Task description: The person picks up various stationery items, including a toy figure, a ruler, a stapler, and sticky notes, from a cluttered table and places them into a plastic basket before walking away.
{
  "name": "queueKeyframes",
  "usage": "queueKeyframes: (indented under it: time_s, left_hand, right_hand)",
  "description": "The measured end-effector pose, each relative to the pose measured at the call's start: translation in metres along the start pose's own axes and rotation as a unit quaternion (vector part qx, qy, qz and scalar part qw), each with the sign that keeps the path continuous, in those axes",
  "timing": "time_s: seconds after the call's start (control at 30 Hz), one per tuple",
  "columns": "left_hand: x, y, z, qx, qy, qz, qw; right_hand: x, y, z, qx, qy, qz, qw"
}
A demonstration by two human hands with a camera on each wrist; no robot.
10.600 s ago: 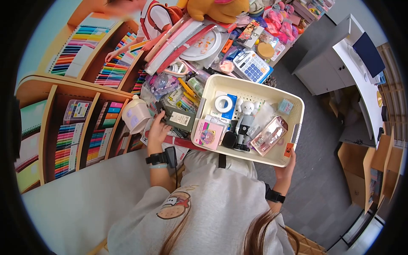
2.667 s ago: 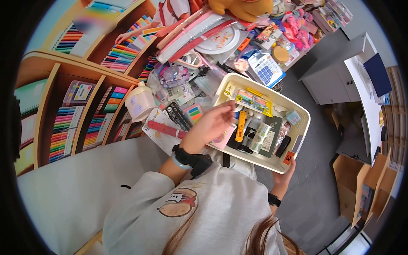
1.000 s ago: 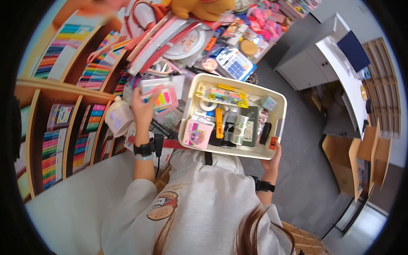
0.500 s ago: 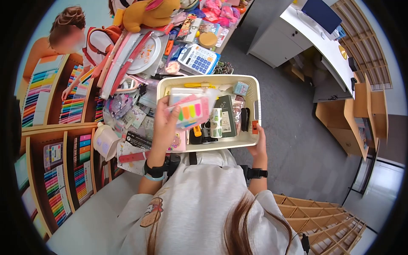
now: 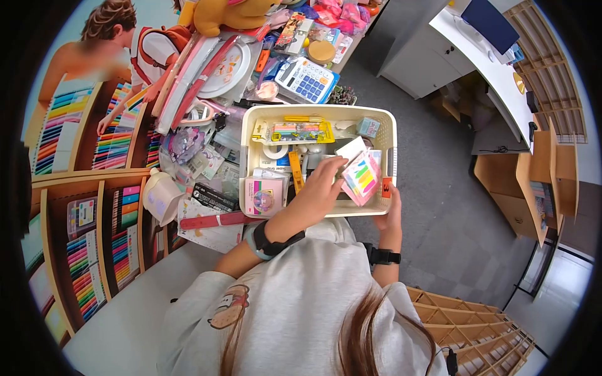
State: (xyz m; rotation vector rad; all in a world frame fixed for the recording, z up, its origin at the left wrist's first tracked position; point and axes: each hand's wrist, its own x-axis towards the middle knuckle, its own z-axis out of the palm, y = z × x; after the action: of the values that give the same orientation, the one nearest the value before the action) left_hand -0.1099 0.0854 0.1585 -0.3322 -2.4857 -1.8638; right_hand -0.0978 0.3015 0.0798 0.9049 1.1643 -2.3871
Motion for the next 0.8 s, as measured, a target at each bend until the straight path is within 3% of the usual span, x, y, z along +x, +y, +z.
queueKeyframes:
  time_s: [0.07, 0.13, 0.2, 0.33, 0.47, 0.5, 0.53, 0.6, 0.8]
  left_hand:
    - [-0.007, 0.007, -0.029, 0.004, -0.031, -0.017, 0.999]
    - [-0.019, 0.017, -0.061, -0.070, -0.021, -0.099, 0.992]
    - [-0.037, 0.013, -0.090, -0.160, 0.050, -0.153, 0.974]
    - [-0.081, -0.039, -0.137, -0.160, 0.300, -0.165, 0.926]
    - [-0.132, -0.089, -0.173, 0.050, 0.398, -0.265, 0.877]
    - [-0.144, -0.097, -0.179, 0.128, 0.412, -0.310, 0.847]
    - [-0.156, -0.111, -0.181, 0.129, 0.420, -0.313, 0.842]
    - [-0.177, -0.136, -0.182, 0.284, 0.409, -0.313, 0.809]
    - [-0.181, -0.161, -0.154, 0.284, 0.332, -0.405, 0.803]
  right_hand:
    - [0.003, 0.001, -0.007, -0.001, 0.005, -0.003, 1.000]
    - [0.009, 0.001, -0.016, 0.008, -0.013, 0.014, 1.000]
    - [0.010, 0.001, -0.017, 0.026, -0.027, 0.018, 0.999]
    - [0.008, -0.003, -0.013, 0.007, -0.039, 0.033, 0.999]
    - [0.007, -0.005, -0.006, -0.005, -0.028, 0.037, 0.999]
    - [0.009, -0.006, -0.007, -0.008, -0.031, 0.039, 0.999]
    - [0.010, -0.006, -0.010, -0.014, -0.037, 0.044, 0.998]
    - [0.014, -0.007, -0.016, -0.018, -0.045, 0.044, 0.998]
    - [0.012, -0.010, -0.014, -0.048, -0.039, 0.061, 0.996]
